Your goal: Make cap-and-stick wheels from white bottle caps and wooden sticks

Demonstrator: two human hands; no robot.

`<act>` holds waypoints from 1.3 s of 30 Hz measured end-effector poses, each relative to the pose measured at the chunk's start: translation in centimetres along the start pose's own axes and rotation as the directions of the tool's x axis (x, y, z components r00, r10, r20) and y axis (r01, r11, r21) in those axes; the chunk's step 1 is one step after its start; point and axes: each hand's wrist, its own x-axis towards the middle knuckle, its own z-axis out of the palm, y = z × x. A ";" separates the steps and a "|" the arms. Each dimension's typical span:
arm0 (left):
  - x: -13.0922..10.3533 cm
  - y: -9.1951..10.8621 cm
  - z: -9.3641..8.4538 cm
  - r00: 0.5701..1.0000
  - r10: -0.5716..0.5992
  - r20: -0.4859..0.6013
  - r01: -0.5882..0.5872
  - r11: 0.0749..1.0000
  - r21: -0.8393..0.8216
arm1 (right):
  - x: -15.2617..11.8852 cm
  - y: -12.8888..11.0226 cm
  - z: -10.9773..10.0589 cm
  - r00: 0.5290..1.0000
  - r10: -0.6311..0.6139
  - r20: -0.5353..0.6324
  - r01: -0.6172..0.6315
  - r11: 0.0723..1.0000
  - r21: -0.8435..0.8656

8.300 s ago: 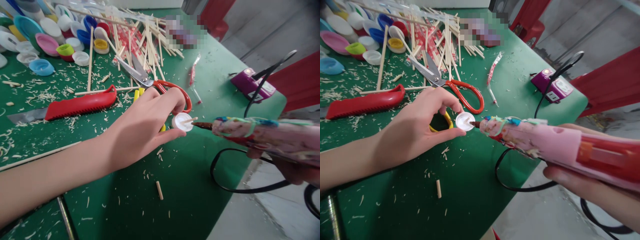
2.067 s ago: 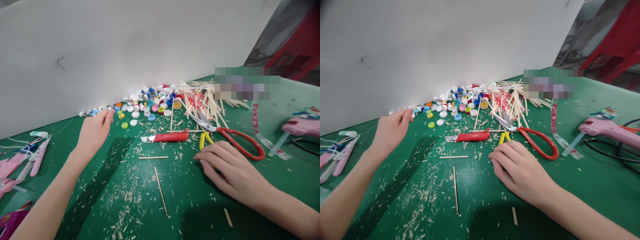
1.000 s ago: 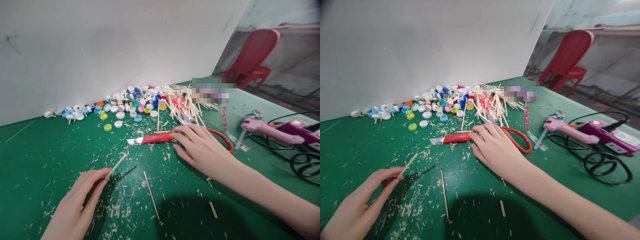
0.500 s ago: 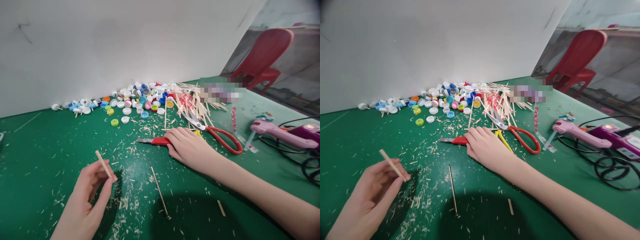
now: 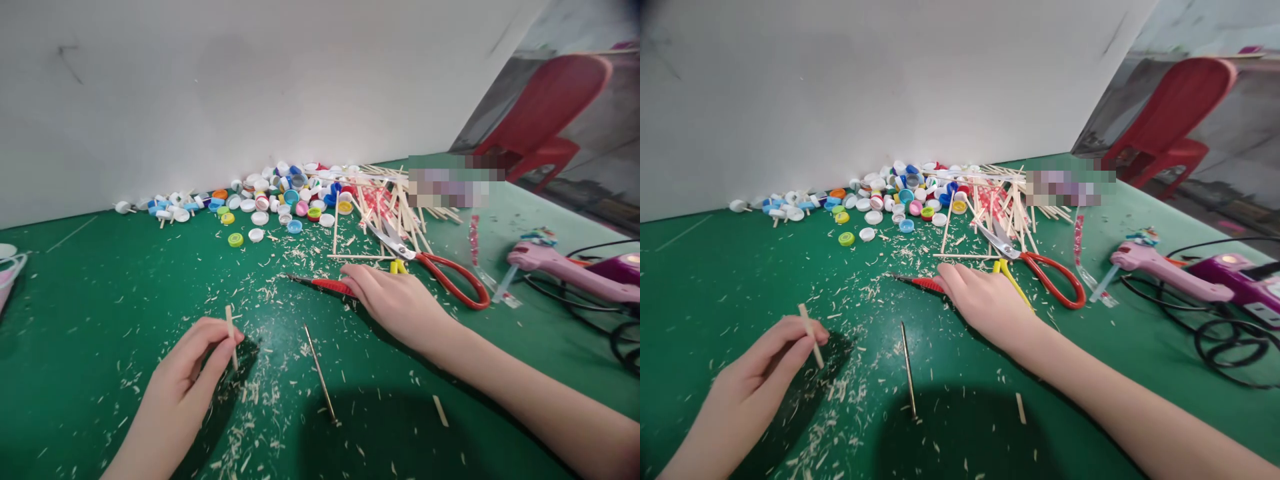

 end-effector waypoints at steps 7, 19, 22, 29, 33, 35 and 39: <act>1.3 0.5 0.9 0.987 -0.161 -0.004 0.157 0.971 -0.181 | 0.0 -0.5 -0.2 0.989 0.070 0.129 -0.068 0.997 -0.022; 3.4 1.5 2.0 0.992 0.023 0.126 -0.013 0.996 -0.086 | 1.2 -1.3 -1.2 0.939 0.133 0.318 -0.094 0.987 -0.133; 3.9 1.2 2.4 0.993 0.054 0.101 -0.038 0.988 -0.148 | 1.2 -1.7 -0.9 0.935 0.128 0.331 -0.082 0.986 -0.147; 4.3 -0.2 3.2 0.994 0.111 0.023 -0.101 0.963 -0.252 | 1.4 -2.7 -0.7 0.955 0.033 0.295 0.004 0.992 -0.124; 3.9 -0.4 3.2 0.991 0.134 0.003 -0.127 0.947 -0.294 | 1.5 -3.1 -0.8 0.963 -0.015 0.267 0.047 0.992 -0.114; 3.8 -0.6 3.3 0.990 0.141 -0.001 -0.134 0.938 -0.319 | 1.6 -3.1 -0.8 0.968 -0.022 0.250 0.053 0.992 -0.117; 4.1 -1.3 3.5 0.990 0.139 -0.028 -0.139 0.922 -0.362 | 1.7 -3.3 -1.0 0.983 -0.024 0.180 0.047 0.991 -0.123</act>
